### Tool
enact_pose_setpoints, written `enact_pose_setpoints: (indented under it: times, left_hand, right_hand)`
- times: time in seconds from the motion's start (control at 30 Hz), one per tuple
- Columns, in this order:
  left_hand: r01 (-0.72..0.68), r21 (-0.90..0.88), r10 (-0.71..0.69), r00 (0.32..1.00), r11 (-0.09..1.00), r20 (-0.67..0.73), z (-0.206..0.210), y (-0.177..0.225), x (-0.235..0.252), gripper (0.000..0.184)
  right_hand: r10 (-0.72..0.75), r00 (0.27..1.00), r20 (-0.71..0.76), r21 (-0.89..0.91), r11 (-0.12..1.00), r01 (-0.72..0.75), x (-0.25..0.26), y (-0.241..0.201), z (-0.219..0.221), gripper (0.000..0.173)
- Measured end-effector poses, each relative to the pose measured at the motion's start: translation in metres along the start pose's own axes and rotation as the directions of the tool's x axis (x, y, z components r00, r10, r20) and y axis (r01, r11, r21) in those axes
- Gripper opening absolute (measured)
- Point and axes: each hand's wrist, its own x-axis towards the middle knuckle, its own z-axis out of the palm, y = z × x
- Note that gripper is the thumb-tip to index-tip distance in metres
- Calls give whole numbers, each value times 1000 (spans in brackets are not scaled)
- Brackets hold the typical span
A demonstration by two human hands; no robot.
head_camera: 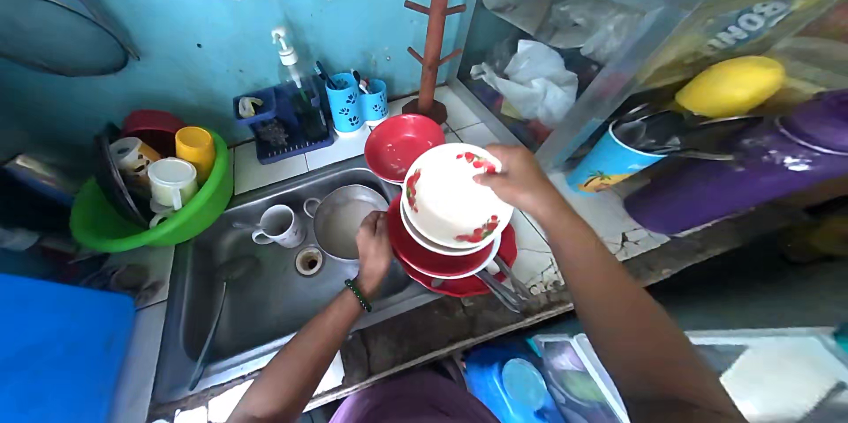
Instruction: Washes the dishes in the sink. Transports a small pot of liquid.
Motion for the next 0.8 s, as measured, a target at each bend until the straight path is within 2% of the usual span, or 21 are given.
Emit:
enact_pose_setpoints:
  times: [0.17,0.27,0.37,0.43,0.53,0.63,0.73,0.8]
  left_hand:
    - [91,73,-92,996,993,9,-12,11,31,33]
    - [14,238,-25,999,971,43,-14,25,73,53]
    - [-75,370,59,997,926,55,-7,27,124,69]
    - [-91,446,69,995,890,67,-5,30,150,62]
    - [-32,609,-35,995,793,98,-5,45,181,43]
    - [48,656,-141,986,754,90,-6,57,185,33]
    - [90,604,-191,976,792,105,-8,63,185,34]
    - [73,547,-181,972,834,147,-12,62,183,33]
  right_hand:
    - [71,988,140,-118,991,-55,-3,14,33,22]
    - [127,973,191,-213,973,-85,-2,10,38,24]
    - [187,955,232,-402,912,-81,-7,-5,41,35]
    - [194,946,258,-481,875,-48,-10,-12,42,37]
    - [156,954,257,-524,852,2,-9,-6,42,38]
    - [89,973,213,-445,896,15,-11,3,40,39]
    - [-85,995,53,-325,940,98,-15,13,40,35]
    - [-204,976,-73,-268,947,178,-17,14,41,30]
